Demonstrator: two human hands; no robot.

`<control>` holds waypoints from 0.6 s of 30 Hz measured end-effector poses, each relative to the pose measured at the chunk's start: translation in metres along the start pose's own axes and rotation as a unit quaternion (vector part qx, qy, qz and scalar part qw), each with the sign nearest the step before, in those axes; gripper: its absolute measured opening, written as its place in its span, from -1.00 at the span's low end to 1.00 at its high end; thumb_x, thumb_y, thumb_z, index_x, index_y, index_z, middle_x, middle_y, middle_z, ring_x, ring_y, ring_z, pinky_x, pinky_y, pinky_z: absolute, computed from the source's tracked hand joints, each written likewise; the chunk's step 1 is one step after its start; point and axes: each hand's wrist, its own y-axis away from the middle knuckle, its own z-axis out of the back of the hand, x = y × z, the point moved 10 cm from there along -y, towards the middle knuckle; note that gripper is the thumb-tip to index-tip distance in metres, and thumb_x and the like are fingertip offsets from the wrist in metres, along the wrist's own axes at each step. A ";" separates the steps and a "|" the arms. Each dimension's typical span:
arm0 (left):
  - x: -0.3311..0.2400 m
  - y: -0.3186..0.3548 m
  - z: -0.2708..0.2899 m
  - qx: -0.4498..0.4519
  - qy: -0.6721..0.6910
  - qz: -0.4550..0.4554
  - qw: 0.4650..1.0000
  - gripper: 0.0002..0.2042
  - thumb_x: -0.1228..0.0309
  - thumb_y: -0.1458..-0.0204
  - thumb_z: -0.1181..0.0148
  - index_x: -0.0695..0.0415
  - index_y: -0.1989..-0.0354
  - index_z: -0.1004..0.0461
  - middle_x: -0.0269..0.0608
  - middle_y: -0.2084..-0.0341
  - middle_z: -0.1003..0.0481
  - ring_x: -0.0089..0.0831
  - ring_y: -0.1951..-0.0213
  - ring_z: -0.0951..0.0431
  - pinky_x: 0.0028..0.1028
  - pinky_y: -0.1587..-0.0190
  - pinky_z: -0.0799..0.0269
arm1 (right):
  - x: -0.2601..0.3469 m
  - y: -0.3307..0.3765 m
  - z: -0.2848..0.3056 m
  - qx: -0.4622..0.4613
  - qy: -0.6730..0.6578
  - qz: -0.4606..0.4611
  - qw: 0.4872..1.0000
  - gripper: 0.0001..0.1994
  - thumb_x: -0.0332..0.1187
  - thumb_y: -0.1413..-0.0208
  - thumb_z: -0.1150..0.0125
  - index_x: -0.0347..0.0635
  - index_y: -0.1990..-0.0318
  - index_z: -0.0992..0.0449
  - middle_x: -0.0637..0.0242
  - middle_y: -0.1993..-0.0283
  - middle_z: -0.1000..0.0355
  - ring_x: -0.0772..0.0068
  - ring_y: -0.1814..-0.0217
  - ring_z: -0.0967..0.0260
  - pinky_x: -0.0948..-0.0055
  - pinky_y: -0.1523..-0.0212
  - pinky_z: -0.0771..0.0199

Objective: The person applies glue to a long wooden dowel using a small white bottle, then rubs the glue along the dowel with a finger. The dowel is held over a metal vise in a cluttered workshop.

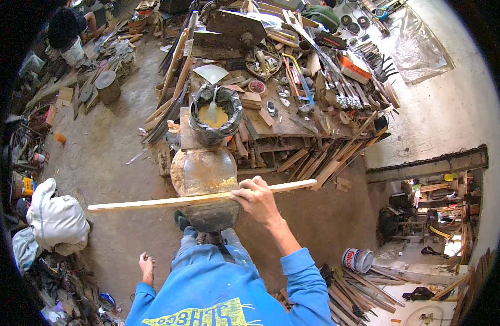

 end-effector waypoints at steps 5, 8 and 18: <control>-0.005 -0.010 0.002 0.000 0.013 -0.002 1.000 -0.44 0.57 -0.07 -0.12 0.19 -0.33 -0.30 -0.10 -0.03 -0.48 -0.49 0.40 -0.58 -0.49 0.53 -0.50 | -0.063 0.024 0.043 0.000 0.023 -0.073 0.997 -0.82 -0.34 0.11 -0.50 0.00 0.27 -0.74 0.39 0.25 -0.49 0.27 0.15 -0.32 0.31 0.11 -0.42; 0.004 -0.013 -0.001 0.002 0.006 0.017 1.000 -0.43 0.59 -0.06 -0.12 0.18 -0.33 -0.30 -0.09 -0.03 -0.49 -0.48 0.39 -0.58 -0.49 0.54 -0.50 | -0.083 0.029 0.053 0.005 0.008 -0.101 0.995 -0.79 -0.37 0.13 -0.52 -0.01 0.26 -0.75 0.38 0.26 -0.48 0.30 0.16 -0.31 0.33 0.13 -0.41; 0.007 -0.002 -0.006 0.008 0.027 0.015 0.999 -0.44 0.62 -0.02 -0.12 0.21 -0.28 -0.32 0.00 -0.07 -0.46 -0.47 0.47 -0.57 -0.48 0.55 -0.49 | 0.013 -0.008 -0.018 0.011 -0.052 0.008 0.999 -0.87 -0.35 0.03 -0.46 -0.02 0.28 -0.73 0.37 0.36 -0.38 0.26 0.23 -0.28 0.30 0.18 -0.41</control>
